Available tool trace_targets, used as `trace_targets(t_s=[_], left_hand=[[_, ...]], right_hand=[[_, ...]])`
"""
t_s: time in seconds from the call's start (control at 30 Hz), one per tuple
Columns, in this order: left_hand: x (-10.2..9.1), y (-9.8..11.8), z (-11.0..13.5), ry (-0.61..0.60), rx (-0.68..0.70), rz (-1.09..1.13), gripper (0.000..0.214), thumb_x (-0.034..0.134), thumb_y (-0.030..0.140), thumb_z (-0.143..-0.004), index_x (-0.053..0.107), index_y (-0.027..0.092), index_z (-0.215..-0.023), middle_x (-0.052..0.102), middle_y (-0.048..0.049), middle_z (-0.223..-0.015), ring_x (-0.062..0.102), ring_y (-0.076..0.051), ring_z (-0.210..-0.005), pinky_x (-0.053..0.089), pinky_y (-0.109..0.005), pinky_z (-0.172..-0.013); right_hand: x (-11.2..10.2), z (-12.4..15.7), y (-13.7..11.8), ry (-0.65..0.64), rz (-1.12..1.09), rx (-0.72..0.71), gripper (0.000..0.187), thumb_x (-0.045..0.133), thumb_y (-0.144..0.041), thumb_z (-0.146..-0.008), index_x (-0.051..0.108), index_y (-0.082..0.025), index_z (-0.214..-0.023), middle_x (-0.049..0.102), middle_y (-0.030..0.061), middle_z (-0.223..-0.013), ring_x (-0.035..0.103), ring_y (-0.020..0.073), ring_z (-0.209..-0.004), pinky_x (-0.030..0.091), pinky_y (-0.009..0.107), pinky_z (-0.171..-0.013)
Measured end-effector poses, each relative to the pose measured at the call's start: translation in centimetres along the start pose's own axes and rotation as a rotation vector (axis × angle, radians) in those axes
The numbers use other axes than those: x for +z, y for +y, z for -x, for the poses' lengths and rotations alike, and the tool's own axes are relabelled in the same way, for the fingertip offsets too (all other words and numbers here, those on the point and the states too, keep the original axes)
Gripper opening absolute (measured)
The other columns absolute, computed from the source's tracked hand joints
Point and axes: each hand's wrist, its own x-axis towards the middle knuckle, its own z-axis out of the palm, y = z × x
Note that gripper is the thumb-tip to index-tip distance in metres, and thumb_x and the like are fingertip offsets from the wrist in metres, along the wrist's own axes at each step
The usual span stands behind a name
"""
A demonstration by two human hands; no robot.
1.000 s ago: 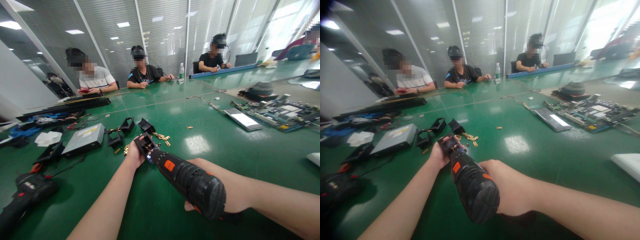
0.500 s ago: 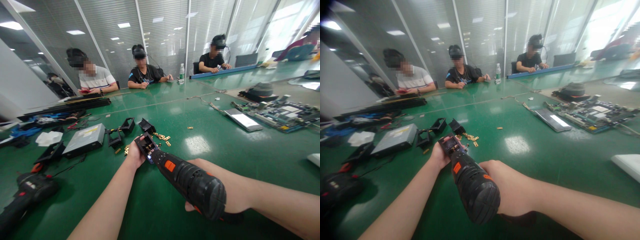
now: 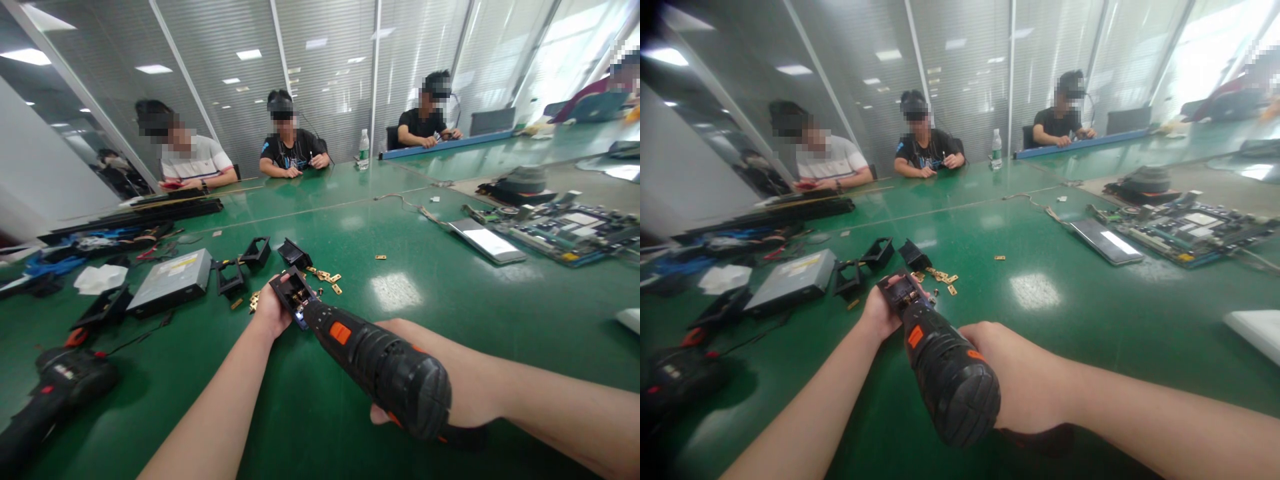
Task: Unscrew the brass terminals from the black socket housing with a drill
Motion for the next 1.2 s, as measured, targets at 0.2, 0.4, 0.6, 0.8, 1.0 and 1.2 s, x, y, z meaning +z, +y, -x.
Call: trace_targets(t_s=[0.2,0.4,0.6,0.8,1.0,1.2], left_hand=[[-0.2,0.0,0.0,-0.011,0.01,-0.003,0.021,0.049,0.031,-0.079,0.061,0.014,-0.077,0.067,-0.0114,-0.07,0.069,-0.031,-0.067,0.056,-0.045,-0.063],[-0.1,0.0,0.1,-0.018,-0.002,-0.001,0.022,0.049,0.031,-0.079,0.063,0.014,-0.08,0.067,-0.0116,-0.069,0.069,-0.031,-0.068,0.055,-0.044,-0.06],[-0.1,0.0,0.1,-0.013,-0.004,0.013,0.019,0.048,0.031,-0.079,0.06,0.015,-0.076,0.066,-0.0111,-0.069,0.069,-0.031,-0.068,0.055,-0.044,-0.061],[-0.2,-0.1,-0.1,-0.009,-0.005,0.007,0.021,0.048,0.031,-0.079,0.062,0.015,-0.078,0.067,-0.0111,-0.069,0.068,-0.03,-0.066,0.055,-0.046,-0.062],[-0.2,0.0,-0.1,-0.005,-0.023,0.016,0.024,0.048,0.032,-0.079,0.064,0.014,-0.08,0.067,-0.0116,-0.069,0.069,-0.031,-0.07,0.056,-0.043,-0.061],[-0.2,0.0,0.0,-0.005,-0.015,0.005,0.023,0.049,0.032,-0.079,0.063,0.015,-0.079,0.067,-0.0108,-0.069,0.069,-0.031,-0.07,0.056,-0.044,-0.06]], right_hand=[[0.0,0.0,0.0,0.001,0.01,-0.005,0.024,0.068,-0.009,-0.061,0.053,-0.017,-0.079,0.057,-0.0047,-0.071,0.051,0.0142,-0.067,0.044,0.022,-0.057],[0.1,0.3,-0.6,0.037,0.022,-0.048,0.016,0.065,-0.016,-0.064,0.053,-0.017,-0.075,0.061,0.0016,-0.073,0.055,0.0187,-0.07,0.042,0.023,-0.052],[0.1,0.3,-0.7,0.016,0.011,-0.031,0.017,0.064,-0.015,-0.063,0.054,-0.016,-0.077,0.06,0.0002,-0.074,0.052,0.0173,-0.069,0.043,0.023,-0.055],[0.1,0.0,-0.4,0.013,0.027,0.008,0.022,0.066,-0.014,-0.062,0.055,-0.017,-0.081,0.059,-0.0031,-0.073,0.05,0.0153,-0.068,0.044,0.024,-0.058],[0.2,0.4,-1.0,0.045,0.053,-0.028,0.016,0.065,-0.017,-0.063,0.054,-0.017,-0.075,0.063,0.0012,-0.073,0.057,0.0203,-0.072,0.044,0.024,-0.054],[0.1,0.5,-1.0,0.032,0.104,0.015,0.017,0.066,-0.015,-0.066,0.059,-0.015,-0.082,0.065,0.0018,-0.079,0.06,0.0195,-0.076,0.048,0.024,-0.059]])
